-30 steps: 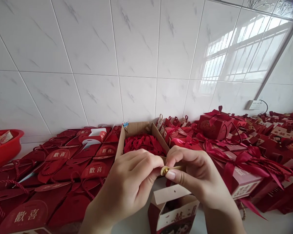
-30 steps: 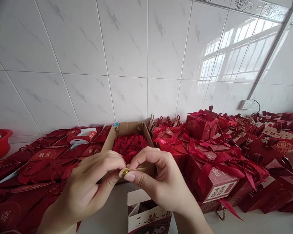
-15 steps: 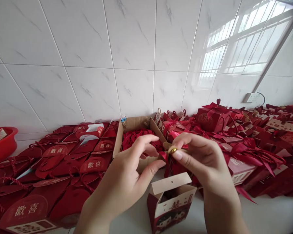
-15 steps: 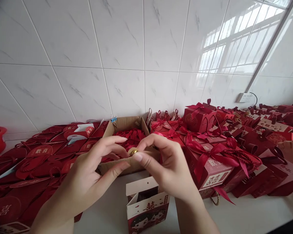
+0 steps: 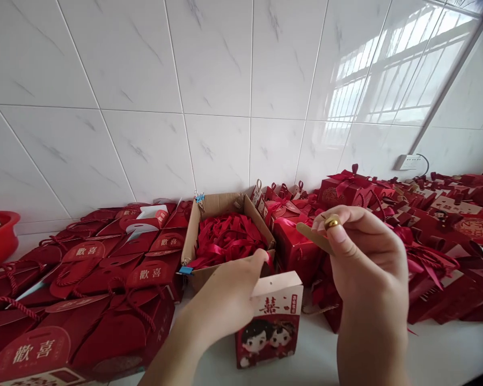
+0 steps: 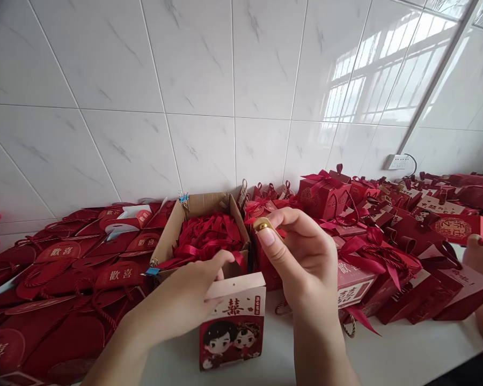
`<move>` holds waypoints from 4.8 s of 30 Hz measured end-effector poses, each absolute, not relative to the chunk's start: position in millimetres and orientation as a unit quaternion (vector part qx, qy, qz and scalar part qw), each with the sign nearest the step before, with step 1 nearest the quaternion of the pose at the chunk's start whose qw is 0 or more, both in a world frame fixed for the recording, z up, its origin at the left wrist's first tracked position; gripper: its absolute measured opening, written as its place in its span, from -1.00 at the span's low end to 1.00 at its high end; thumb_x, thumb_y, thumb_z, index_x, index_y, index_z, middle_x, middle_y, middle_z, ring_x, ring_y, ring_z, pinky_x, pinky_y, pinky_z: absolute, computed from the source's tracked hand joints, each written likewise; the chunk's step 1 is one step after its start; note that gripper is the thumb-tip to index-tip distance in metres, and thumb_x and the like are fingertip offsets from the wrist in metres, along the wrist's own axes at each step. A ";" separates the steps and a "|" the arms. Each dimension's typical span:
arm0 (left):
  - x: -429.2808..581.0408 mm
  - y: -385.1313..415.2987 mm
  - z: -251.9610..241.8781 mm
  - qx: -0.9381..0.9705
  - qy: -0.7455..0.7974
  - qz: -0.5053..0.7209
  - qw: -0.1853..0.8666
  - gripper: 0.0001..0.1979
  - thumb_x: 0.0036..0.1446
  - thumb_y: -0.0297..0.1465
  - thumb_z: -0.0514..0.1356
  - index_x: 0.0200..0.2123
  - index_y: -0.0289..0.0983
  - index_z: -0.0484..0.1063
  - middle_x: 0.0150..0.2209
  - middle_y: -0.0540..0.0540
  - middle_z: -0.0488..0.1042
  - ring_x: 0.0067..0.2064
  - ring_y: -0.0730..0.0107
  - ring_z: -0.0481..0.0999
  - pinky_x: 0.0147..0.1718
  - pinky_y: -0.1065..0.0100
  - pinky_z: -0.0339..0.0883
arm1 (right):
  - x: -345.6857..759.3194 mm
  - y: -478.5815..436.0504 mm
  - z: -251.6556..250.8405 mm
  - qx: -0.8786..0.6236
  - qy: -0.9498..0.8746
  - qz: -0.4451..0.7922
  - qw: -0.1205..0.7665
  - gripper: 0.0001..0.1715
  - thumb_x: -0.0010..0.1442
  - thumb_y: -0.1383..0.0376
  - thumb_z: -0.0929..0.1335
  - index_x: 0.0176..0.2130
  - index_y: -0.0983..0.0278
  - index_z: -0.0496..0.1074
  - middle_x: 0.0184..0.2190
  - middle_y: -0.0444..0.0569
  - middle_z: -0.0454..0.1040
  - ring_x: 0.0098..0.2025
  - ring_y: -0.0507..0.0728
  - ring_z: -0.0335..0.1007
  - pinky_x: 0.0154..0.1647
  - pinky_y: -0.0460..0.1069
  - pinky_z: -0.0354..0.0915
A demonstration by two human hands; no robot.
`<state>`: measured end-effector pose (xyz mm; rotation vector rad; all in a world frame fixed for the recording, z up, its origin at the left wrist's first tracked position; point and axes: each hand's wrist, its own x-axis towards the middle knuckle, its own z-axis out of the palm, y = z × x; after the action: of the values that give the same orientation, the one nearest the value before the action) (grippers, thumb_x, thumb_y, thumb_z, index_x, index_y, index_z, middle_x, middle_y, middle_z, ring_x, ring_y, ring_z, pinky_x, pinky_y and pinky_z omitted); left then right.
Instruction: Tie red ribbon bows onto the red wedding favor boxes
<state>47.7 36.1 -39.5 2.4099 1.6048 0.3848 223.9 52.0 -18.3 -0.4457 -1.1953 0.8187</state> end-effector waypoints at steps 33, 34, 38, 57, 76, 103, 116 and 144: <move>43.2 36.0 -29.4 0.573 0.418 0.705 0.003 -0.92 0.02 -0.52 0.18 -0.41 -0.23 0.40 -0.47 0.08 0.43 -0.53 0.55 0.35 -0.59 0.51 0.20 | 187.2 87.9 -41.4 -0.289 -0.691 0.173 0.640 -0.88 0.27 0.42 0.21 -0.30 0.22 0.15 -0.48 -0.19 0.25 -0.49 -0.02 0.15 -0.50 -0.13 0.15; 42.8 36.5 -30.0 0.576 0.410 0.707 0.019 -0.91 0.01 -0.52 0.16 -0.40 -0.23 0.40 -0.48 0.08 0.42 -0.56 0.55 0.32 -0.62 0.51 0.19 | 187.5 88.3 -41.8 -0.292 -0.693 0.168 0.638 -0.88 0.27 0.43 0.21 -0.30 0.22 0.15 -0.48 -0.19 0.25 -0.49 -0.02 0.16 -0.50 -0.13 0.16; 40.7 38.0 -29.7 0.586 0.402 0.701 0.059 -0.93 0.03 -0.48 0.18 -0.36 -0.22 0.42 -0.50 0.07 0.45 -0.51 0.50 0.40 -0.53 0.50 0.31 | 188.4 89.7 -41.4 -0.300 -0.694 0.144 0.638 -0.87 0.25 0.45 0.21 -0.31 0.22 0.15 -0.47 -0.18 0.27 -0.47 -0.01 0.20 -0.47 -0.13 0.18; 40.6 38.7 -27.4 0.576 0.457 0.678 0.013 -0.82 0.13 -0.38 0.24 -0.16 -0.23 0.43 -0.26 -0.06 0.54 -0.31 0.38 0.54 -0.37 0.44 0.44 | 202.6 72.6 -28.3 -0.231 -0.701 0.211 0.641 -0.95 0.17 0.30 0.40 -0.35 0.20 0.43 0.10 -0.02 0.29 0.25 0.21 0.13 0.22 0.13 0.13; 46.8 34.2 -33.3 0.710 0.287 0.636 -0.098 -0.64 0.06 -0.70 0.17 -0.10 -0.26 0.34 -0.27 -0.05 0.49 -0.28 0.45 0.54 -0.30 0.48 0.49 | 193.9 62.6 -32.0 -0.230 -0.667 0.225 0.672 -0.77 0.09 0.35 0.46 -0.24 0.16 0.38 0.01 0.01 0.39 0.11 0.22 0.32 0.10 0.16 0.30; 38.2 26.3 -24.0 0.761 0.241 0.597 -0.075 -0.64 -0.01 -0.41 0.39 -0.15 -0.19 0.37 -0.37 -0.01 0.59 -0.42 0.43 0.59 -0.41 0.47 0.54 | 212.7 61.6 -22.0 -0.108 -0.666 0.567 0.474 -0.81 0.06 0.31 0.48 -0.46 0.27 0.40 -0.46 -0.14 0.33 -0.47 -0.03 0.27 -0.48 -0.13 0.28; 26.5 27.6 -24.3 0.605 0.372 0.693 -0.122 -0.69 -0.04 -0.52 0.37 -0.21 -0.21 0.42 -0.32 0.00 0.47 -0.30 0.42 0.50 -0.32 0.43 0.48 | 228.1 81.9 -20.9 -0.238 -0.787 0.345 0.454 -0.66 0.00 0.22 0.52 -0.19 0.20 0.49 -0.23 -0.05 0.53 -0.13 0.16 0.45 -0.09 0.01 0.37; 55.1 16.3 -21.9 0.847 0.212 0.467 -0.141 -0.73 0.04 -0.59 0.25 -0.21 -0.26 0.28 -0.50 0.04 0.49 -0.45 0.49 0.50 -0.36 0.44 0.42 | 233.2 64.7 -23.7 -0.171 -0.627 0.364 0.667 -0.81 0.26 0.35 0.34 -0.13 0.16 0.49 -0.29 -0.01 0.56 -0.26 0.13 0.54 -0.23 0.01 0.49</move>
<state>55.1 16.3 -21.9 2.9295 0.7321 1.6165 233.2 64.7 -23.7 -0.3866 -1.4140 0.8207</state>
